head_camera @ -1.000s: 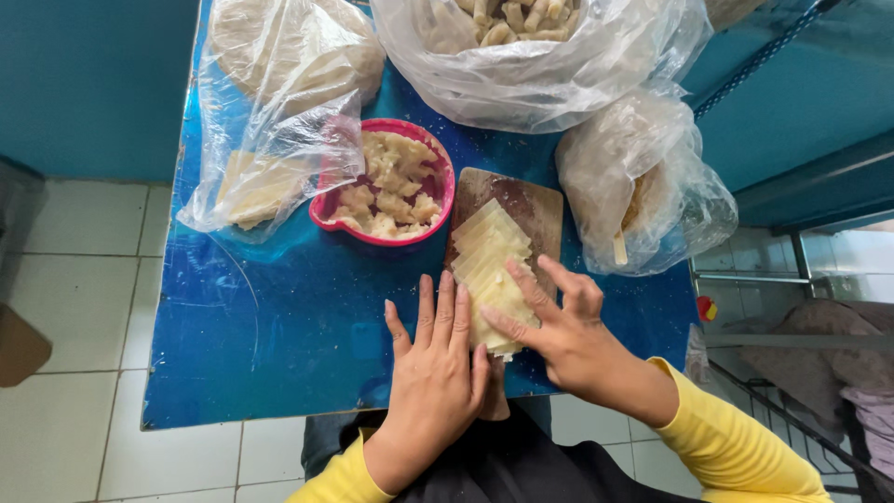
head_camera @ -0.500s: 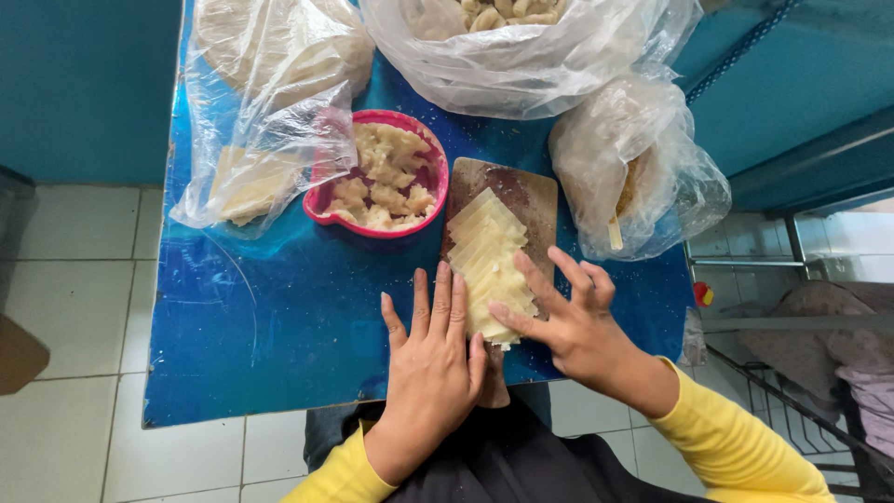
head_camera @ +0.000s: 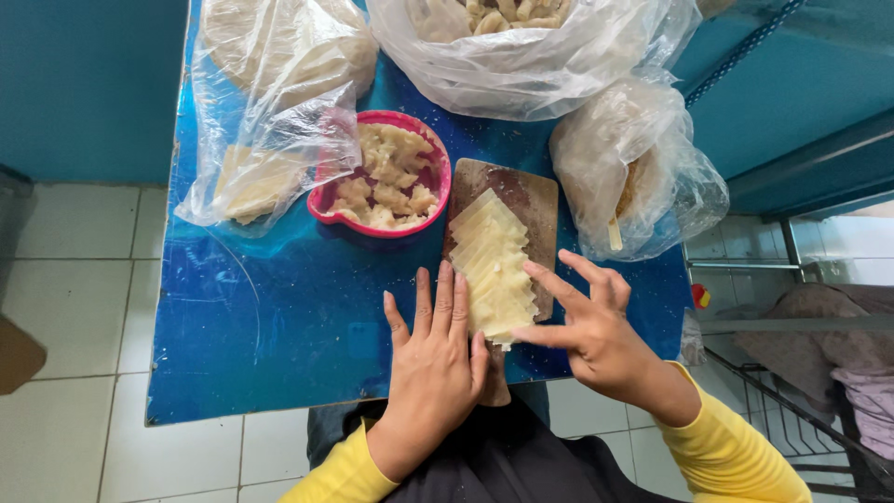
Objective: The person folds thin pastry wrappers by hand on a small wooden board, places filling from a pink bowl onto a wrapper using a spoon, and folds the wrapper over the filling into a parcel, setting finished parcels on the board. A bag of already rolled pastry pieces sits on the table.
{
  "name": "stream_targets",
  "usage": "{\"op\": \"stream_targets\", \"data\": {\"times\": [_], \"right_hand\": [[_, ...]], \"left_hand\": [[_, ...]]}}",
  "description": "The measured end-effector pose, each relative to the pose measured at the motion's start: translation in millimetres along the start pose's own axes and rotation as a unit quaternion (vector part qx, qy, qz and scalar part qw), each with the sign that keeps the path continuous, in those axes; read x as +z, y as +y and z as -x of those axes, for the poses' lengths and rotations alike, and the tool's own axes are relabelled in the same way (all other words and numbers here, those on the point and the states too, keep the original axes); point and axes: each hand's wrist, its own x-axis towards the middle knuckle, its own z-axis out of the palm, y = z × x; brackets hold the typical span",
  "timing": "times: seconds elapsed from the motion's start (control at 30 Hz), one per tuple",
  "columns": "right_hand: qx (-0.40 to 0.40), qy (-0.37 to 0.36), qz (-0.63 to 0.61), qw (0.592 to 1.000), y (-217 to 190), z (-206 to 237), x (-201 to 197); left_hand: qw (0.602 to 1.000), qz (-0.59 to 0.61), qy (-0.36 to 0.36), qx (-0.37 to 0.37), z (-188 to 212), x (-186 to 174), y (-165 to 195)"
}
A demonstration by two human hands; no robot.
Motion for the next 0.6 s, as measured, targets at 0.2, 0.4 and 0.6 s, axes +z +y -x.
{"op": "stream_targets", "data": {"times": [0.2, 0.4, 0.6], "right_hand": [[0.003, 0.025, 0.041, 0.999, -21, -13, 21], [0.023, 0.019, 0.033, 0.999, -11, -5, 15], [0.024, 0.001, -0.03, 0.999, -5, -3, 8]], "left_hand": [[1.0, 0.0, -0.018, 0.004, 0, 0, 0], [0.999, 0.026, -0.031, 0.001, -1, -3, -2], [0.999, 0.02, -0.032, -0.002, -2, -3, -1]]}}
